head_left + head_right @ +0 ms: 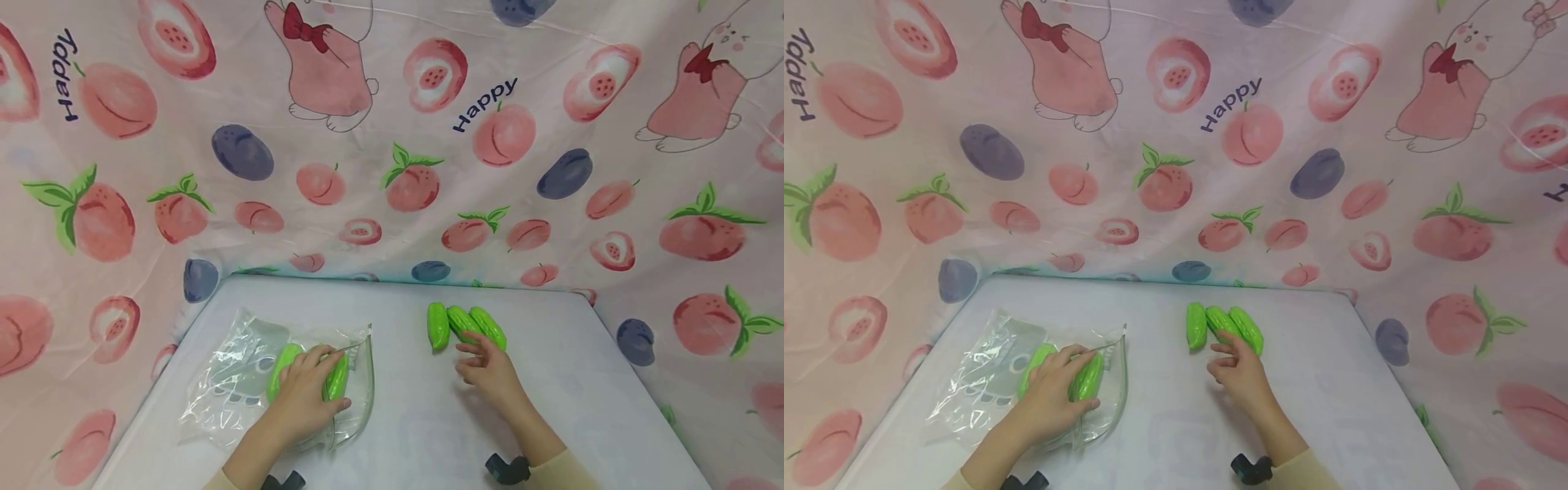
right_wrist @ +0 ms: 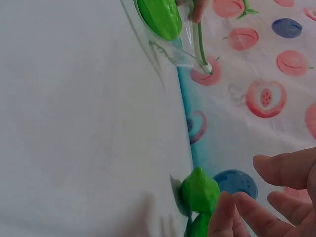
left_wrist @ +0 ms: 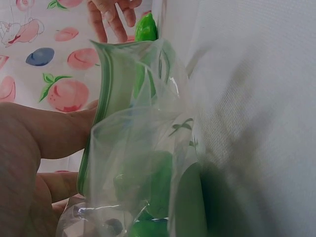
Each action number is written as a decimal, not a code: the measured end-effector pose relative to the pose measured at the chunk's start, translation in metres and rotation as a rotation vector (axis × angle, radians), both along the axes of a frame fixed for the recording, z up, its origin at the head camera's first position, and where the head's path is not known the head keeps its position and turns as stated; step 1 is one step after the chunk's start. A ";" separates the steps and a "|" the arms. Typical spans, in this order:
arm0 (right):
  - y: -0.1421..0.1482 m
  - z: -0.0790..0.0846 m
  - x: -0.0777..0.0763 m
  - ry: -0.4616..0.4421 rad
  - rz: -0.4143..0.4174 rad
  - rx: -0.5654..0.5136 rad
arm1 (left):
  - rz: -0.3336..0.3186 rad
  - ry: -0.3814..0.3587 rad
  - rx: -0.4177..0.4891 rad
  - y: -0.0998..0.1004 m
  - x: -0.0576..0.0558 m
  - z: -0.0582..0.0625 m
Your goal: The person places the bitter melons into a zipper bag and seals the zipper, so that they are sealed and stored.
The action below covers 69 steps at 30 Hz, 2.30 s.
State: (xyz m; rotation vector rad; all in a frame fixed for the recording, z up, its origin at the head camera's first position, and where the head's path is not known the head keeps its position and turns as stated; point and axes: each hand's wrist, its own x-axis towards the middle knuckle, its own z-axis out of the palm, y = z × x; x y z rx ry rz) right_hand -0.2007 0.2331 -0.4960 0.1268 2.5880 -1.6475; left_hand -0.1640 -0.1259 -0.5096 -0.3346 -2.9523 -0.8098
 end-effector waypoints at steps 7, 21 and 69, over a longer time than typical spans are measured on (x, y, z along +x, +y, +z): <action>0.016 0.000 -0.008 0.022 -0.008 0.020 | 0.003 -0.005 -0.010 0.001 0.000 0.000; 0.040 0.003 -0.023 0.070 -0.032 0.064 | -0.002 0.020 -0.012 0.001 0.002 0.003; 0.079 -0.005 -0.075 0.115 -0.013 0.238 | 0.006 -0.003 -0.012 -0.001 0.001 0.001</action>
